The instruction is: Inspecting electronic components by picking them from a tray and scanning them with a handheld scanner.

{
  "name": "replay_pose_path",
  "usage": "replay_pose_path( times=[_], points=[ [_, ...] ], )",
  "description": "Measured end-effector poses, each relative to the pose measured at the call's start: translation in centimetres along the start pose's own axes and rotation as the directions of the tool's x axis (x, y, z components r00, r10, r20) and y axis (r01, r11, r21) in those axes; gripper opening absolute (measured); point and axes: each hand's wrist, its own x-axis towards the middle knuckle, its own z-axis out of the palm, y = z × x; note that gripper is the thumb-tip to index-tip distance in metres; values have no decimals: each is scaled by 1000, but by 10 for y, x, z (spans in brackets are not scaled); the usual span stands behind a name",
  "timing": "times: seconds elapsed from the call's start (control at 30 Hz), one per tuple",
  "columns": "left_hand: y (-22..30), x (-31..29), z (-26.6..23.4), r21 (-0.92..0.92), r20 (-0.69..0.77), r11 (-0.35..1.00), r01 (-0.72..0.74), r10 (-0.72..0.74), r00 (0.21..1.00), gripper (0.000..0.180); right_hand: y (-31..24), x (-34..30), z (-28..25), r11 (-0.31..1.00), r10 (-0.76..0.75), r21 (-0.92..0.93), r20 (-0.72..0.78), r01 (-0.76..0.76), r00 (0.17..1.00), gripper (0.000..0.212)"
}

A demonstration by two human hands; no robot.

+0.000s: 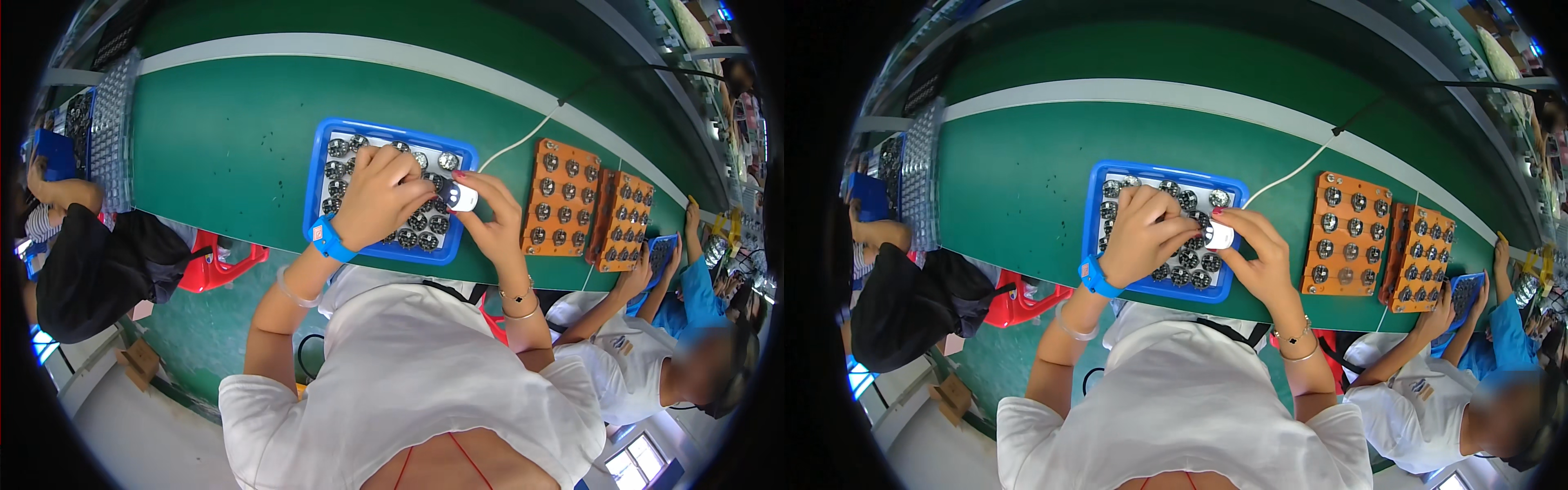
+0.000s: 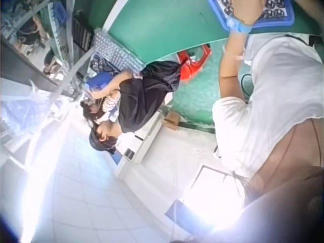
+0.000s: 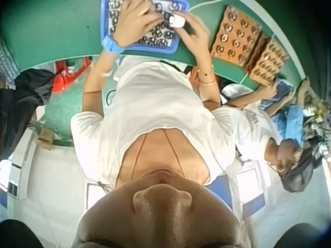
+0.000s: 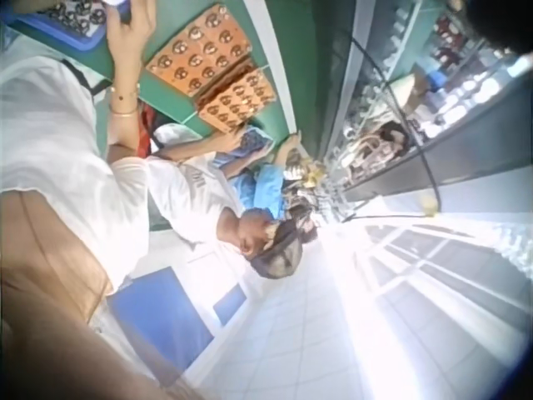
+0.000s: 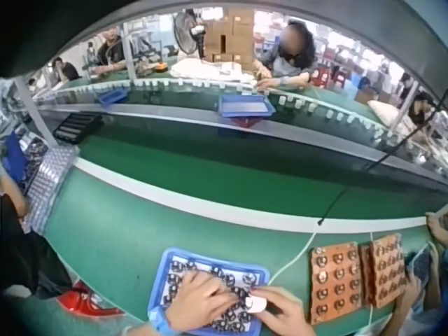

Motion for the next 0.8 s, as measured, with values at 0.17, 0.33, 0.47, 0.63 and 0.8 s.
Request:
replay_pose_path(
  times=[0.17,0.33,0.47,0.63,0.8],
  points=[
    [2,1,-2,-25,-70,999,-26,25,997,15,3,-2,-1,1000,4,31,9,-4,1000,43],
    [-3,0,-3,0,-41,1000,-18,18,999,12,18,-18,5,892,243,424,-161,-156,956,44],
    [-14,-2,4,-9,42,999,-45,45,998,11,17,-12,-3,859,261,499,-227,-118,938,50],
    [-17,5,6,-31,71,999,13,-11,997,13,23,-11,-3,904,149,422,-156,-70,977,47],
    [-24,13,-11,-21,32,999,40,-39,999,16,18,-7,-4,947,117,313,-113,-76,987,45]
  ],
)
